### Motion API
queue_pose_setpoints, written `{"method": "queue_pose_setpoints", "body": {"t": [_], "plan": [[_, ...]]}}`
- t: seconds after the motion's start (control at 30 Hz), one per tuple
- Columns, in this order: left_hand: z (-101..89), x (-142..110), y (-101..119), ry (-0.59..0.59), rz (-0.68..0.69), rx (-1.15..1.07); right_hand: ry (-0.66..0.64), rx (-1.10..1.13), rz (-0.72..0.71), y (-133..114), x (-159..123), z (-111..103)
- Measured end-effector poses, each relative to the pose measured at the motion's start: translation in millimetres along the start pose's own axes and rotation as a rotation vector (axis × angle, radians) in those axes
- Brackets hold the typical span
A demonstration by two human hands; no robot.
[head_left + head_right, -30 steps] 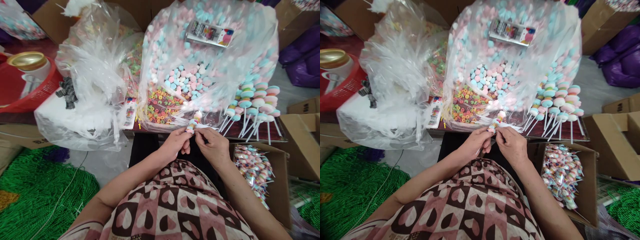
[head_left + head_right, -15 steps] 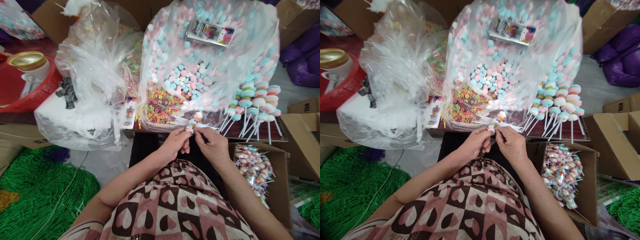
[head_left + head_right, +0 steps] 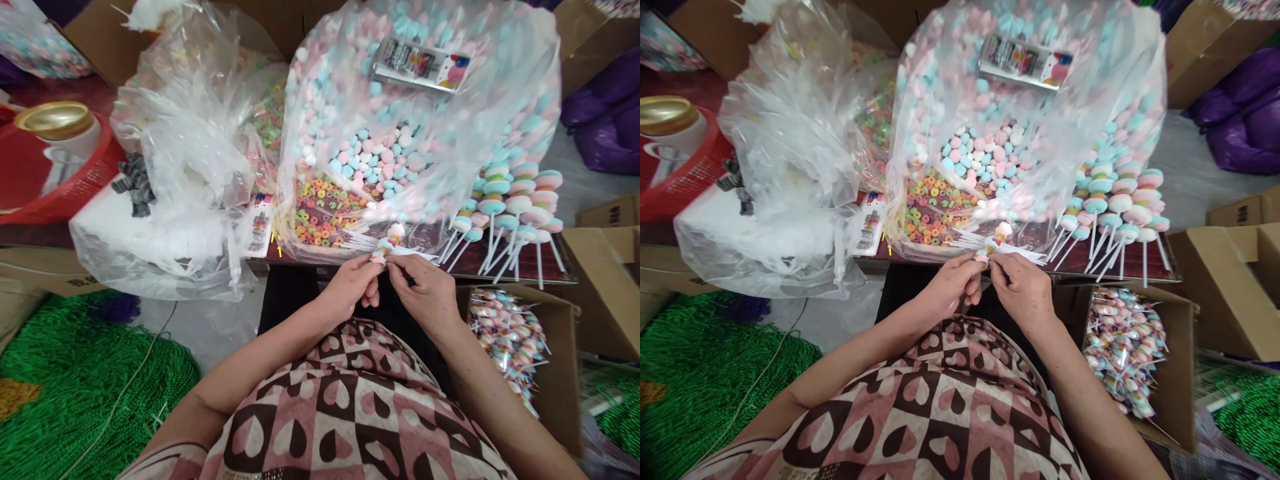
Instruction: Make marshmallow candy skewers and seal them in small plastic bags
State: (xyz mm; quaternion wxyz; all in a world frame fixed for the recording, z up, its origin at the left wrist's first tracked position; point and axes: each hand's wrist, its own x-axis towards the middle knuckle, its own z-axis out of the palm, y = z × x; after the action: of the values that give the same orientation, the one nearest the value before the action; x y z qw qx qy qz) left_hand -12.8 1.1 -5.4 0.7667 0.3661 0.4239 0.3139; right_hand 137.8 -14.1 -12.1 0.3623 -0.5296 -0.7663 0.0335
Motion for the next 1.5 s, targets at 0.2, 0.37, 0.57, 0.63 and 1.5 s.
{"method": "queue_pose_setpoints", "body": {"t": [0.2, 0.37, 0.57, 0.63, 1.5], "plan": [[1.1, 2, -3, 0.022, 0.004, 0.051, 0.035, -0.12, 0.005, 3, 1, 6], [2.2, 6, -7, 0.132, 0.047, 0.226, 0.043, -0.248, 0.006, -2, -2, 12], [-0.7, 6, -9, 0.039, 0.028, 0.021, 0.039, -0.174, 0.05, 0, -5, 9], [-2.0, 5, -6, -0.046, -0.005, -0.071, 0.043, -0.12, 0.086, 3, -5, 7], [5.2, 1, 0, -0.004, 0.096, -0.204, 0.022, 0.371, 0.455, -8, -2, 5]]}}
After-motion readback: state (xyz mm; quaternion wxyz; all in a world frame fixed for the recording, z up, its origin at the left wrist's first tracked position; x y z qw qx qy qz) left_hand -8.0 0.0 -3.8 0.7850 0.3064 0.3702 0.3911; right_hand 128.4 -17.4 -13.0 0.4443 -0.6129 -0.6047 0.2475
